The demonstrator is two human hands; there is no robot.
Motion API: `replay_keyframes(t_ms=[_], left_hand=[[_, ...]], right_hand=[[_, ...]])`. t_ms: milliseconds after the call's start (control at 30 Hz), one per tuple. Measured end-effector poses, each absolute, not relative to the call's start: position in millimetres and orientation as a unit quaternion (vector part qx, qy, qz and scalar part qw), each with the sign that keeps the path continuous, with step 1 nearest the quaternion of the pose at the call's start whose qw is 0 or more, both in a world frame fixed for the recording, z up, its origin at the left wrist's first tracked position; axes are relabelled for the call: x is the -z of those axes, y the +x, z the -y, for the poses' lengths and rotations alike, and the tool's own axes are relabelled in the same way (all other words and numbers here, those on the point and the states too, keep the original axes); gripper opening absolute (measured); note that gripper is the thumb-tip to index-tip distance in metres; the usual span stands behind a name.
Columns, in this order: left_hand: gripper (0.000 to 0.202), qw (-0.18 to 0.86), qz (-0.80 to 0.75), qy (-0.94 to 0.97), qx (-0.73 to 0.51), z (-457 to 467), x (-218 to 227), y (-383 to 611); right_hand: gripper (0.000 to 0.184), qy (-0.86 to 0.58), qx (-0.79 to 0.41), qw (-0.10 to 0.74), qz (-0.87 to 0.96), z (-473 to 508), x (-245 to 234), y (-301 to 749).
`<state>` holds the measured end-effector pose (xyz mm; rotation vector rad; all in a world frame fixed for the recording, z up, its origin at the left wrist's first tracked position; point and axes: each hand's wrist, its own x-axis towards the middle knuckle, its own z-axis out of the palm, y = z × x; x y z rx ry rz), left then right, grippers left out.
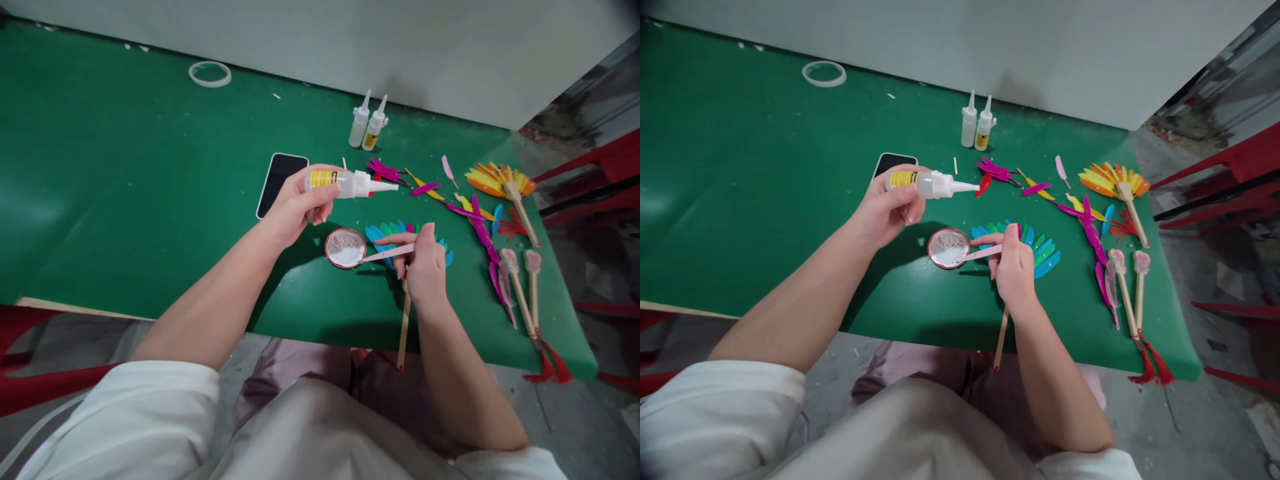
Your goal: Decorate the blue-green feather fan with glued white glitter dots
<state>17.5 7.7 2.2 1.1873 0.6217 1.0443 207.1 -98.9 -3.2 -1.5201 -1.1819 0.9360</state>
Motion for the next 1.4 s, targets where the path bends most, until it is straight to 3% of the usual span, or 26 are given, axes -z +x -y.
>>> replay_keyframes(t_ms=[100,333,633,933,1167,1400], left_hand=[[0.039,0.656,-0.274,0.534,-0.458,-8.2,-0.7,17.3],[0.036,0.661,-0.266,0.530,-0.460,-7.5,0.8,16.3],[0.035,0.643,-0.281,0.547,-0.456,-7.7,1.1,16.5],[0.036,0.649,-0.276,0.542,-0.456,-7.2,1.0,16.2],[0.036,0.644,-0.279,0.546,-0.457,-7.0,0.6,17.3],[0.037,0.664,-0.266,0.528,-0.458,-7.2,1.4,17.2]], right_hand=[[0.069,-0.616,-0.391,0.471,0.495,100.4,3.0,206.6],[0.037,-0.582,-0.444,0.497,0.466,96.4,10.2,210.2],[0.016,-0.535,-0.467,0.527,0.467,94.5,14.6,214.6],[0.033,-0.536,-0.458,0.496,0.508,97.9,11.8,214.6],[0.038,-0.613,-0.320,0.435,0.577,103.1,5.7,211.4],[0.028,-0.610,-0.357,0.462,0.535,98.7,9.4,207.2]])
